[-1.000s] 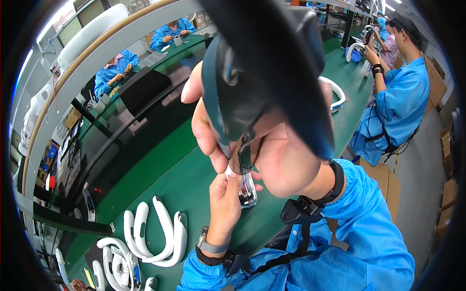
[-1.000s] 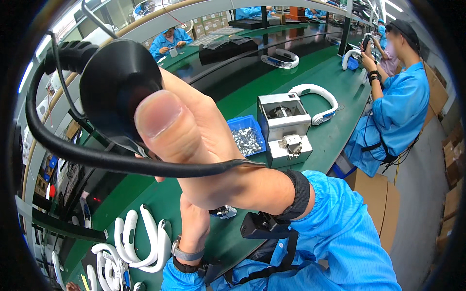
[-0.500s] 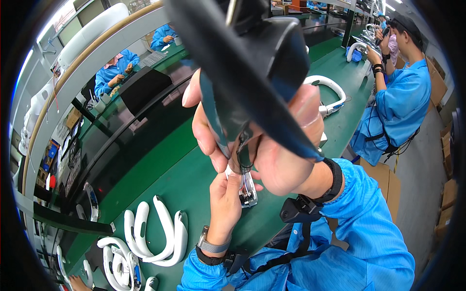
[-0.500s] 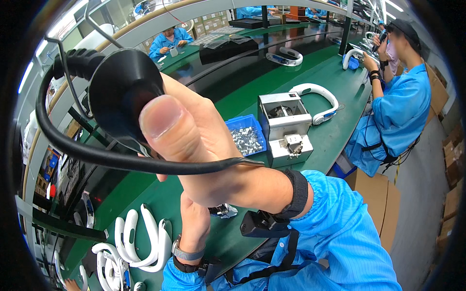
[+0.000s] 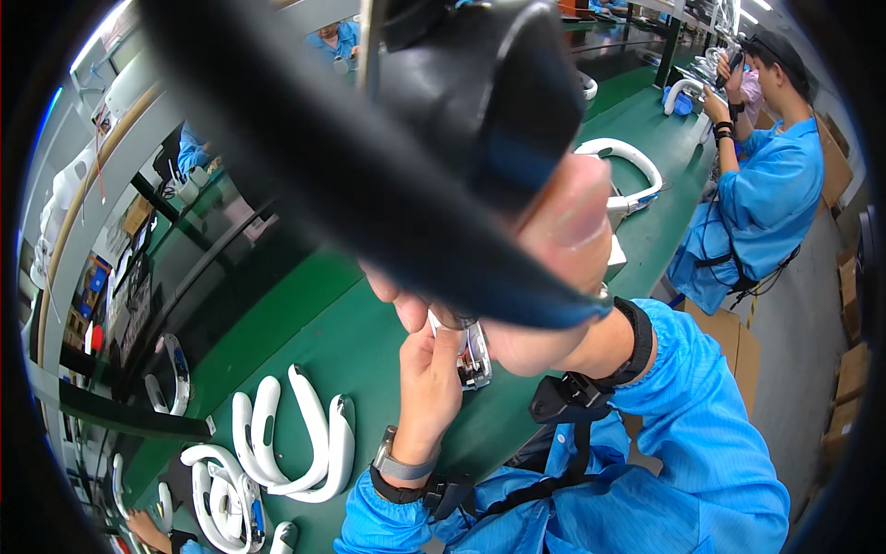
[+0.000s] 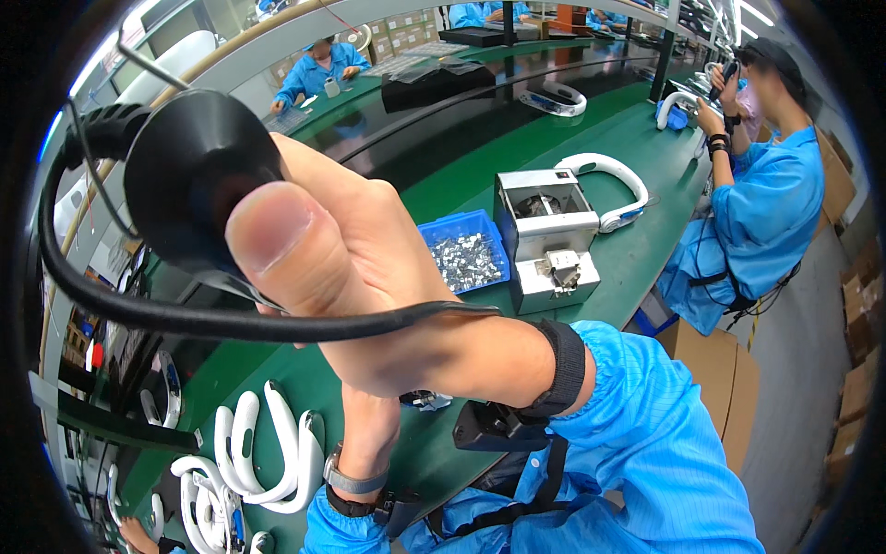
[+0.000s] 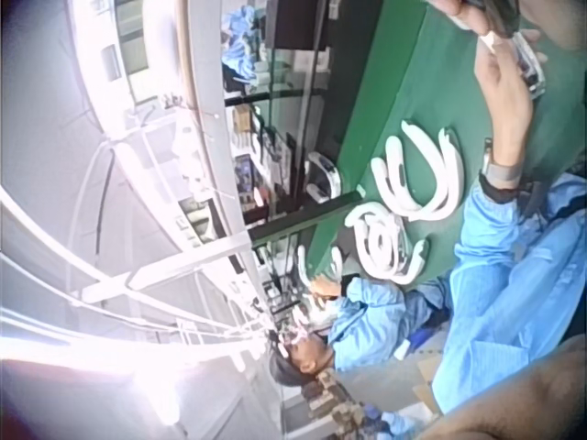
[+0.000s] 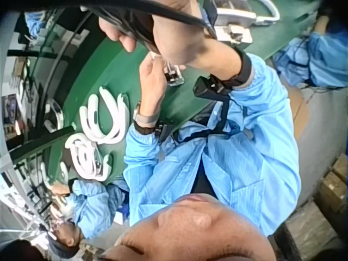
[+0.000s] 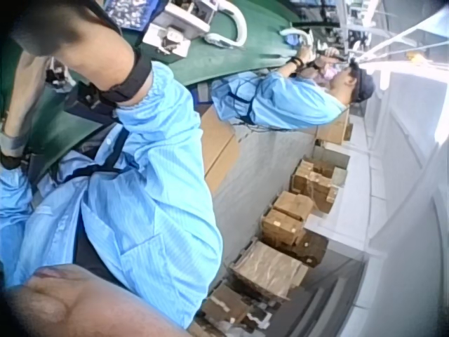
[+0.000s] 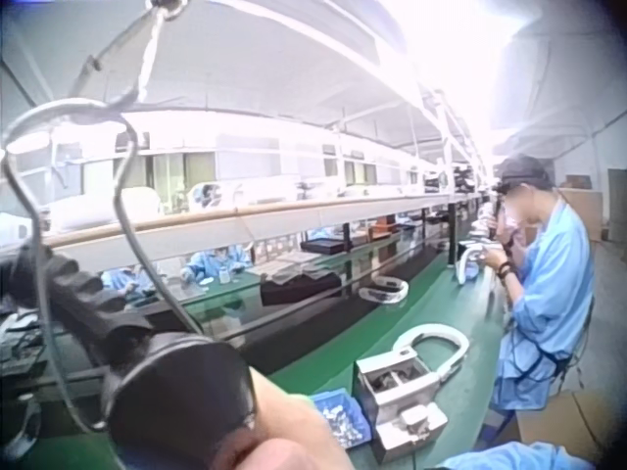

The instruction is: Assembling internal electronics and screwing components into plastic housings for neck fans.

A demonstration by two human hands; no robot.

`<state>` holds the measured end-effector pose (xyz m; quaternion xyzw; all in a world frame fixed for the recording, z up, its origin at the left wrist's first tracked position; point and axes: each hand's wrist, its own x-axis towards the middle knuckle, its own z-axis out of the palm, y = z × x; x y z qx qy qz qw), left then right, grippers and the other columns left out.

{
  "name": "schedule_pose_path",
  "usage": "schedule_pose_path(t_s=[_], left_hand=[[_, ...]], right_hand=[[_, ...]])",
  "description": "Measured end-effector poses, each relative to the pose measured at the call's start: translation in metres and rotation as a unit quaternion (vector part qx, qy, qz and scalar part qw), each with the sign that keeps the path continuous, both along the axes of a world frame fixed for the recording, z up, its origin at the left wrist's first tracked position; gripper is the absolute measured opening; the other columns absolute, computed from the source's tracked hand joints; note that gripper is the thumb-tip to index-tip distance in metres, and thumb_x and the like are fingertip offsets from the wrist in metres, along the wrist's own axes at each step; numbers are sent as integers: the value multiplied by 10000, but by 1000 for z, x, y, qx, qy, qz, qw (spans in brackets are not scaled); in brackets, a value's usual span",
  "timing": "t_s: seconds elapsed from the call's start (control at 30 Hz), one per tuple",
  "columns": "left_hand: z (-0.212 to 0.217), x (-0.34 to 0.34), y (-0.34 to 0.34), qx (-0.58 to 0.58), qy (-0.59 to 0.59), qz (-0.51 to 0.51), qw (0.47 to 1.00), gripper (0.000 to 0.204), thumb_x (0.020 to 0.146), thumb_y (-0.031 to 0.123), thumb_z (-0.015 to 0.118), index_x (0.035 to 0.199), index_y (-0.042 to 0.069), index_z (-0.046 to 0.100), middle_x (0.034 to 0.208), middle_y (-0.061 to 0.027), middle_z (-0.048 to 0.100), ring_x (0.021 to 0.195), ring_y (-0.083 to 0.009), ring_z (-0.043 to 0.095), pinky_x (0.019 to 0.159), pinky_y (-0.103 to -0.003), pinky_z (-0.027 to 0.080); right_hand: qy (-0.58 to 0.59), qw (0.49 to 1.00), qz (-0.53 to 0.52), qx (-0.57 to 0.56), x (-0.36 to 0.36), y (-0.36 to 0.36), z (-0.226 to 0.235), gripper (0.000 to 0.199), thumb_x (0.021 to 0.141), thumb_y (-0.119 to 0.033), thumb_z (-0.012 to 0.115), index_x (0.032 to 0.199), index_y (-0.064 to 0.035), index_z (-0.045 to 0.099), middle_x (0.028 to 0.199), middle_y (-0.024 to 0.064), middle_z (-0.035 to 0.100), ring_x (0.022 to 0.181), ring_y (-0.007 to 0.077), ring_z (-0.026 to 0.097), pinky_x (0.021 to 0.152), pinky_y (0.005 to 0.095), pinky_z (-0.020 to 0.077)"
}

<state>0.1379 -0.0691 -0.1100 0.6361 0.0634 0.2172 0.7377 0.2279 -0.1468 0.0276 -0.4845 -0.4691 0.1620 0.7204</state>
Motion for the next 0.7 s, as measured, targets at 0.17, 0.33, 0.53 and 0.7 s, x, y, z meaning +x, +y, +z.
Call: schedule_pose_path(t_s=[0.17, 0.33, 0.53, 0.7], left_hand=[[6, -1, -1, -42, 3, -18, 999, 363, 1078, 274, 448, 1149, -43, 611, 896, -39, 684, 741, -100, 627, 675, -240, 500], [-2, 0, 0, -16, -19, 19, 1000, 378, 1077, 293, 452, 1140, -49, 602, 903, -64, 686, 774, -145, 687, 654, -247, 522], [-1, -4, 3, -43, 20, -55, 997, 366, 1083, 292, 429, 1182, -31, 571, 959, -103, 694, 796, -169, 696, 671, -262, 541], [3, 2, 1, -109, 47, -87, 989, 352, 1073, 225, 396, 1251, -40, 544, 950, -153, 701, 779, -191, 691, 703, -304, 561]], right_hand=[[16, 999, 23, -19, 1, 1, 0, 1236, 657, -1012, 308, 1272, 37, 529, 902, 156, 638, 663, 156, 588, 574, 254, 490], [11, 995, 52, -84, 0, 0, 0, 1360, 547, -1062, 266, 1351, 14, 482, 1011, 174, 616, 830, 169, 594, 665, 274, 507], [65, 989, 104, 84, 7, 4, -8, 774, 883, -738, 523, 1210, -38, 561, 725, 27, 574, 549, 92, 541, 484, 236, 435], [8, 988, 1, 156, 25, -36, 0, 979, 865, -858, 293, 1154, 48, 524, 734, 121, 615, 496, 137, 563, 443, 259, 468]])
